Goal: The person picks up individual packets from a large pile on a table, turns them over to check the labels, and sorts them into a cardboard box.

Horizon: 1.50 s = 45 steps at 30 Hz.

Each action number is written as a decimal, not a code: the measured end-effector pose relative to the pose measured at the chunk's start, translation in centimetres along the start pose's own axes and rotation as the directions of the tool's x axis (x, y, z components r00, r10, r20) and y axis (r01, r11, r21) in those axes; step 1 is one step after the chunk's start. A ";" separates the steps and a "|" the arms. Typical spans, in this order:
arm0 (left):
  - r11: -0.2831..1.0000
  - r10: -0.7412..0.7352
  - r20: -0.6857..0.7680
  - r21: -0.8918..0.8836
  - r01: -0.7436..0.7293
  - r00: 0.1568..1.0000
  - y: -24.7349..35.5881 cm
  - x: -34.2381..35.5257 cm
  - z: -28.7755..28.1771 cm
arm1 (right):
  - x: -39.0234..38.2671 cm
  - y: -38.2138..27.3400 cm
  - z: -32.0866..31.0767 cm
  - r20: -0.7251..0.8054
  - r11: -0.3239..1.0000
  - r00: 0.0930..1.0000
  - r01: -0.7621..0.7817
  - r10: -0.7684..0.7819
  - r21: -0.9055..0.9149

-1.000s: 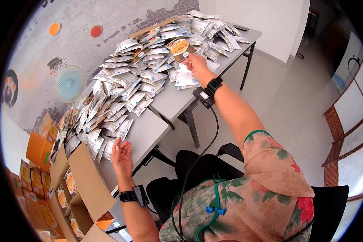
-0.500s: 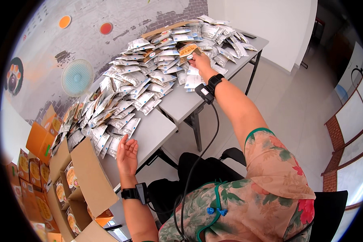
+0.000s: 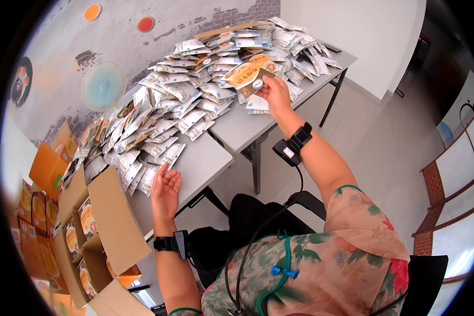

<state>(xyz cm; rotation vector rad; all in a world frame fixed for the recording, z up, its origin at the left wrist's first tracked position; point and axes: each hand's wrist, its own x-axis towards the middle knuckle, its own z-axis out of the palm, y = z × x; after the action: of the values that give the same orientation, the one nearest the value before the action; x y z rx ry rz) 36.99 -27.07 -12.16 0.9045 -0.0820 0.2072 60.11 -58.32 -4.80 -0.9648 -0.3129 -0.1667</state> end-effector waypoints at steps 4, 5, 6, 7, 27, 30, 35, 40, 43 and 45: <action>1.000 0.000 0.018 0.009 0.000 1.000 0.0 -0.1 0.1 | -3.1 0.7 2.2 0.225 0.978 0.954 -0.209 0.198 0.025; 1.000 -0.005 0.033 0.018 0.005 0.999 0.1 0.0 0.3 | -3.4 1.3 2.6 0.279 0.964 0.928 -0.265 0.248 0.023; 1.000 -0.008 0.046 0.025 0.007 0.999 0.1 0.0 0.3 | -3.9 1.8 3.4 0.336 0.947 0.893 -0.322 0.298 0.017; 0.999 -0.020 0.038 0.027 0.019 0.999 0.1 0.0 0.1 | -5.2 1.2 5.2 0.393 0.920 0.848 -0.391 0.355 0.012; 0.994 -0.092 0.092 -0.043 0.096 0.991 0.4 -0.4 0.0 | -6.2 10.3 14.2 0.671 0.706 0.413 -0.667 0.616 -0.237; 0.999 -0.030 -0.043 0.042 0.032 0.999 0.0 -0.3 0.0 | -8.0 9.7 14.2 0.614 0.752 0.531 -0.639 0.584 -0.163; 0.984 0.081 -0.125 0.171 -0.059 0.989 -0.6 -0.1 0.8 | -12.1 11.7 13.2 0.502 0.865 0.732 -0.498 0.461 -0.068; 0.972 0.137 -0.164 0.211 -0.101 0.977 -1.0 0.1 0.7 | -15.1 11.9 14.1 0.442 0.926 0.838 -0.375 0.318 0.046; 0.968 0.147 -0.180 0.229 -0.103 0.973 -1.0 0.3 0.8 | -15.6 12.6 14.4 0.423 0.962 0.875 -0.272 0.237 0.022; 0.969 0.143 -0.196 0.227 -0.097 0.970 -1.0 0.3 0.9 | -15.5 12.9 14.3 0.417 0.964 0.876 -0.267 0.242 0.003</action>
<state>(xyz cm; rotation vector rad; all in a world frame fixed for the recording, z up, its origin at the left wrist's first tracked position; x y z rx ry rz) 37.55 -28.35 -12.29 1.0899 0.0854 0.4314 46.39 -39.23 -12.43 -0.9676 -0.5734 0.2950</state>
